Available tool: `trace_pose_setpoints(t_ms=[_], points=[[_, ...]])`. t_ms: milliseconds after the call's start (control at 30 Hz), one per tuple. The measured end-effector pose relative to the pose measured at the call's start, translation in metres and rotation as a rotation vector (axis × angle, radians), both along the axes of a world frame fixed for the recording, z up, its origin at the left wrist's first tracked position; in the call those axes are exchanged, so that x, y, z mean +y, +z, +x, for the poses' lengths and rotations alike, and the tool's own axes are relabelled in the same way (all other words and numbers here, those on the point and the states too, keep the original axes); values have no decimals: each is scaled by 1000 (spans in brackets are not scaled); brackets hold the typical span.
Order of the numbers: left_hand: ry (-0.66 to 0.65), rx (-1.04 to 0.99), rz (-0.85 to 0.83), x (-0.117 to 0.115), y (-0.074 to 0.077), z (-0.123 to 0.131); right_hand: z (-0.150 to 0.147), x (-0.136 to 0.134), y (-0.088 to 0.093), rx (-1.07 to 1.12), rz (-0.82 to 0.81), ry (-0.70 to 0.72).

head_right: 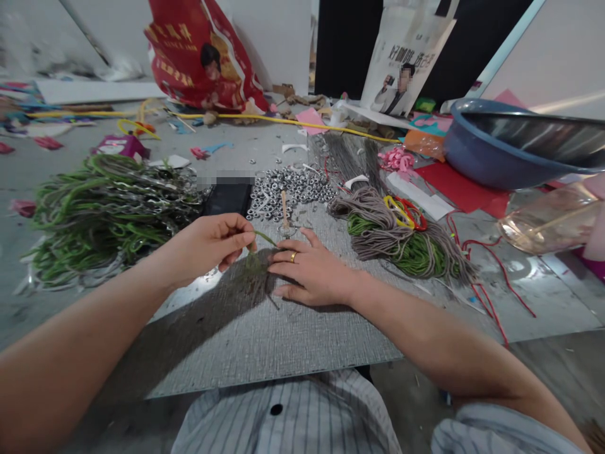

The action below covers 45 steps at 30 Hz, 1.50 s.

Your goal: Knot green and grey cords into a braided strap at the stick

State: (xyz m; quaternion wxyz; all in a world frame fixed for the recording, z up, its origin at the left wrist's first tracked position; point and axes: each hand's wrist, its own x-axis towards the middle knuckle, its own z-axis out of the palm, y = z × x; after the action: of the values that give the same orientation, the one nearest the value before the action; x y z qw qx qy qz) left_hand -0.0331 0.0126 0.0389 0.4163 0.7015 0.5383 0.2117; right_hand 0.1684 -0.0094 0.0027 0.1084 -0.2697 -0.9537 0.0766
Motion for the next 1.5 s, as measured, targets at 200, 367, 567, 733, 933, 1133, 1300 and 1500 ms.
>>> trace_pose_setpoints(t_ms=[200,367,567,733,933,1133,1300,1500], points=[[186,-540,-337,-5,-7,14,0,4,1,330,73,-230],[204,-662,-388,-9,-13,24,-4,3,1,341,80,-299],[197,-687,-399,-10,-16,28,-6,3,-1,328,19,-273],[269,-601,-316,-6,-17,25,-1,5,1,336,1,-275],[224,-359,-253,-5,-18,21,2,7,2,347,23,-324],[204,-158,80,-10,-18,17,1,9,0,315,21,-335],[-44,-200,109,-22,-14,22,-1,9,0,307,12,-310],[-154,-84,313,-19,-21,25,-1,7,-1,336,16,-289]])
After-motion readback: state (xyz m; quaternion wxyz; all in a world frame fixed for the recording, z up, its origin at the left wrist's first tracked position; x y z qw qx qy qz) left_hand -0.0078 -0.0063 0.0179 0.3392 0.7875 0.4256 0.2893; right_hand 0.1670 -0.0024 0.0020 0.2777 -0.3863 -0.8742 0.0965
